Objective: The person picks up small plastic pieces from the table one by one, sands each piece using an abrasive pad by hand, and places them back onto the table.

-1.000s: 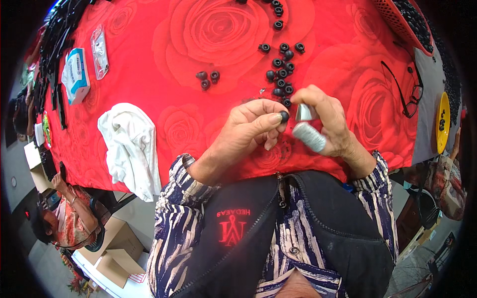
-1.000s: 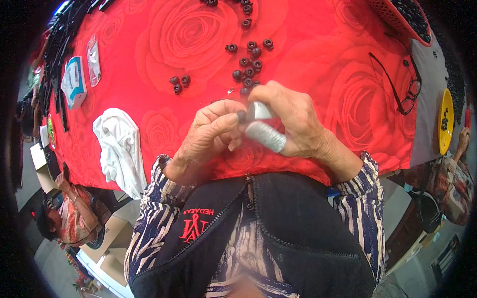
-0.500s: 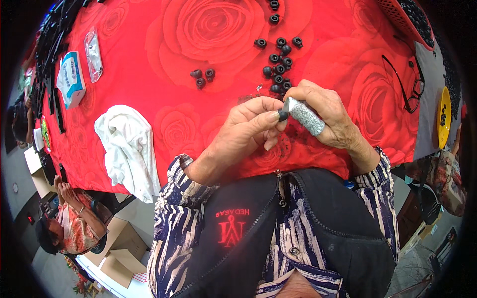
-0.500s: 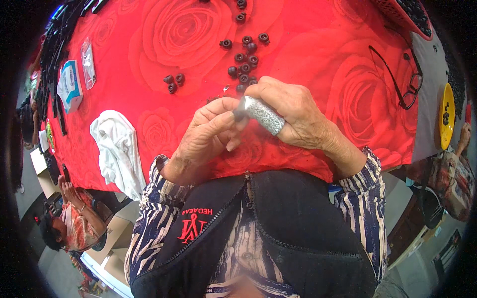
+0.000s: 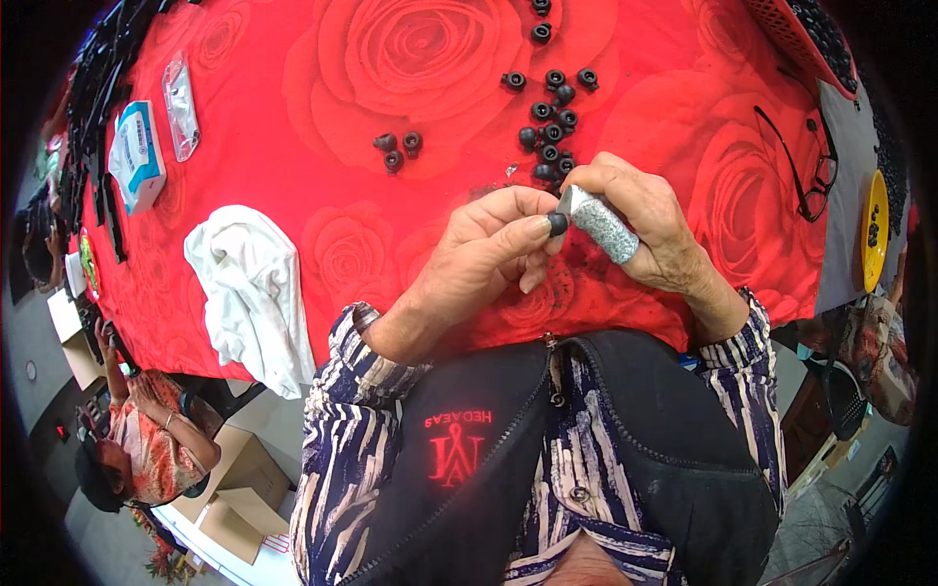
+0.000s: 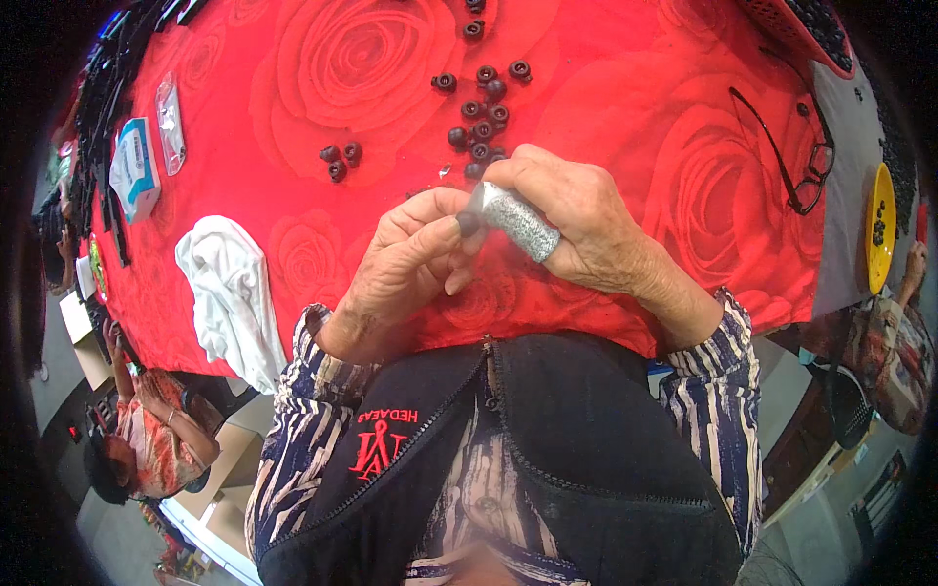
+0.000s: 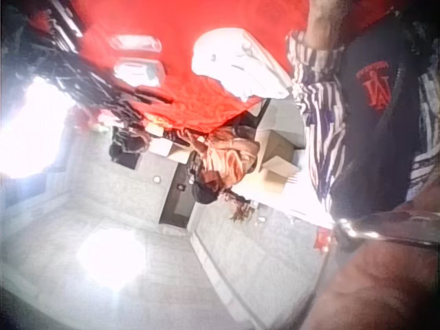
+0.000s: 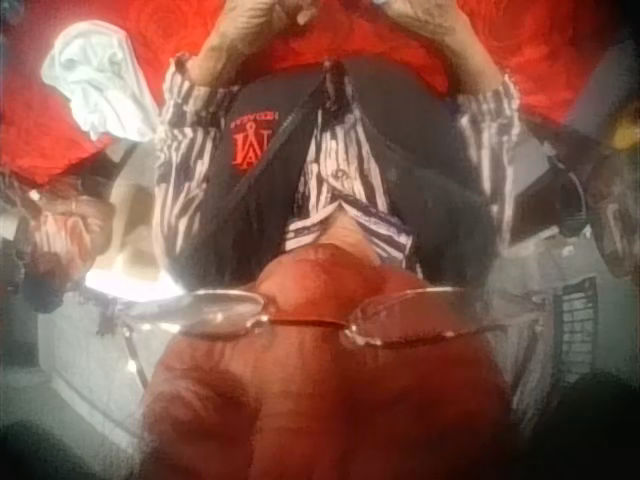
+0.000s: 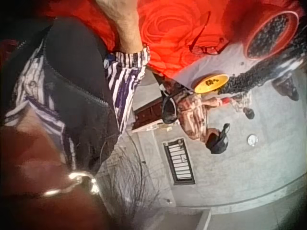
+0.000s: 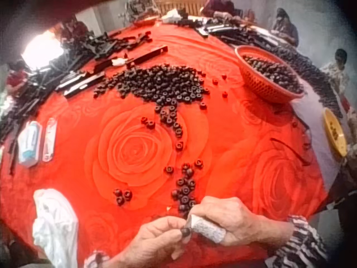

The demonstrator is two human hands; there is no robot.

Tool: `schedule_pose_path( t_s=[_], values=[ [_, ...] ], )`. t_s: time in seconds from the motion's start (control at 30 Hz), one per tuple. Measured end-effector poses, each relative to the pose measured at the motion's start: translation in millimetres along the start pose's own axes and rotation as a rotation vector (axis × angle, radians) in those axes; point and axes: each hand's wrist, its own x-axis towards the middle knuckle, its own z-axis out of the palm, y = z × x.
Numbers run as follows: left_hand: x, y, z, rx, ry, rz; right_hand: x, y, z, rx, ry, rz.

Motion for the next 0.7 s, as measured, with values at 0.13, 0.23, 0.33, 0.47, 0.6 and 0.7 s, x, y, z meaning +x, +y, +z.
schedule_pose_path(
  t_s=[0.13, 0.23, 0.33, 0.47, 0.6, 0.7],
  values=[
    [-0.6, 1.1, 1.9, 0.011, -0.002, -0.006, 0.0, -0.7, -1.8, 0.003, -0.021, 0.001],
    [-1.5, 0.8, 2.8, 0.007, 0.017, -0.002, 0.1, -0.2, -2.4, 0.027, -0.03, 0.0],
    [-2.0, 0.7, 1.7, 0.027, 0.018, 0.011, -0.3, 1.9, -0.8, 0.035, -0.026, -0.006],
    [-2.0, 3.1, 5.5, 0.046, 0.022, -0.004, -0.2, 2.3, -2.7, 0.05, -0.034, -0.013],
    [-1.7, 2.7, 5.1, 0.026, 0.04, 0.006, -0.3, 4.0, -2.9, 0.039, -0.051, -0.032],
    [-1.5, 2.6, 5.8, 0.028, 0.03, 0.004, -0.1, 4.2, -2.4, 0.043, -0.039, -0.036]
  ],
)
